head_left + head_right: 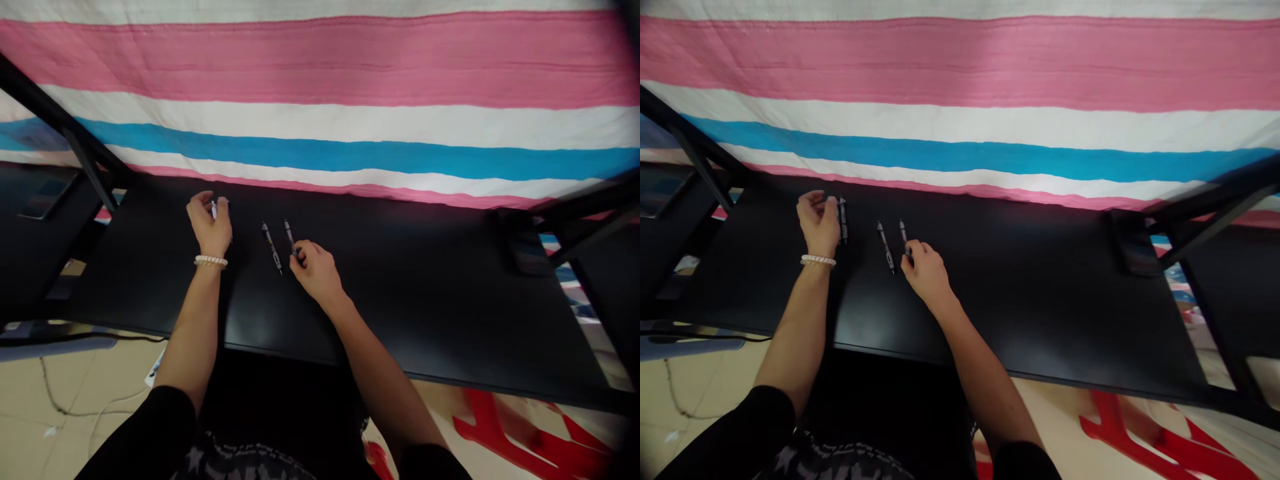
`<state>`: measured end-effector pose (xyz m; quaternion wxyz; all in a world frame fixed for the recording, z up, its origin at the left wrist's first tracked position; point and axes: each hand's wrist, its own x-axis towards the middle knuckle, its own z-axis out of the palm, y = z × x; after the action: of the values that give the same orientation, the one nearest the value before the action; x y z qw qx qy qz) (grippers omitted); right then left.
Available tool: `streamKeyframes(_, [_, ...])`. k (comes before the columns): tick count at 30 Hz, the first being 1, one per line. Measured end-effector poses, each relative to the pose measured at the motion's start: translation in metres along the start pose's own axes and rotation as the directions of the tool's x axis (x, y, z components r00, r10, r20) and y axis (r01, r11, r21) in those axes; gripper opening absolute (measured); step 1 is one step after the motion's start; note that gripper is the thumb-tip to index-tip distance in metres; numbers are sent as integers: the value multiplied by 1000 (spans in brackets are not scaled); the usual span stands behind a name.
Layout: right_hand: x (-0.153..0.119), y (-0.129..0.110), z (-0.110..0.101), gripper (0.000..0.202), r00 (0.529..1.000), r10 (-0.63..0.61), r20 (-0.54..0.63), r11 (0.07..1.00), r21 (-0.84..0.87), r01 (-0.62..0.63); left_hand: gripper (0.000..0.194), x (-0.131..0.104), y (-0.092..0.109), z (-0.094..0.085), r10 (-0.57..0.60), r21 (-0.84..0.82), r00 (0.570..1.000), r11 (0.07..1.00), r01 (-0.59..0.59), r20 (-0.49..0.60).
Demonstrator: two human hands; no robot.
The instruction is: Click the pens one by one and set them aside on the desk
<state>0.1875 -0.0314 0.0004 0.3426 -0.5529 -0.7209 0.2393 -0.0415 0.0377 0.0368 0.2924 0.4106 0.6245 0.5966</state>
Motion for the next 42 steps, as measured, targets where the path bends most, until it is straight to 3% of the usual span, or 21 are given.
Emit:
streamKeyframes(3, [0,-1,0,7,986,84,-143,981,186,-57,18,-17,1,20,90,-29,995,996,-89,43])
streamKeyframes(5, [0,-5,-1,9,974,65,-215,972,234,-14,24,-31,1,35,6,-145,980,989,23,198])
streamKeyframes(8, [0,-12,-4,12,969,-30,-247,969,229,88,42,-50,6,50,-124,-252,876,931,265,466])
streamKeyframes(10, [-1,-14,-4,12,968,-40,-250,963,247,103,48,-57,10,54,-118,-283,816,902,327,566])
streamKeyframes(11, [-1,-15,-4,13,968,-9,-250,956,281,81,48,-59,12,54,-105,-310,806,888,340,582])
streamKeyframes(13, [0,-15,-3,20,975,102,-196,907,420,-10,46,-59,15,52,-86,-387,817,849,359,570])
streamKeyframes(17, [3,-16,-2,40,970,241,39,687,699,-199,41,-56,19,50,-81,-489,842,783,385,534])
streamKeyframes(21, [5,-21,-2,43,954,300,13,617,760,-204,40,-58,18,53,-89,-523,865,764,378,494])
streamKeyframes(25, [6,-21,-1,43,953,264,148,519,811,-270,37,-60,18,54,-115,-540,880,750,381,461])
streamKeyframes(28, [3,-18,2,39,955,268,126,549,795,-258,38,-60,16,56,-143,-548,889,742,387,434])
streamKeyframes(31, [1,-17,6,26,958,263,-117,720,685,-114,41,-61,13,58,-215,-555,897,722,412,387])
streamKeyframes(33, [0,-17,8,26,953,236,-190,777,626,-68,41,-60,12,59,-257,-555,895,712,431,365])
streamKeyframes(37, [3,-15,10,33,962,272,-35,668,727,-162,42,-59,11,59,-262,-565,898,705,428,353])
streamKeyframes(40, [5,-13,9,33,964,252,-85,669,735,-110,43,-59,12,58,-255,-577,902,700,421,348])
streamKeyframes(42, [6,-12,8,33,964,259,-56,644,755,-129,44,-59,12,58,-255,-574,903,704,418,346])
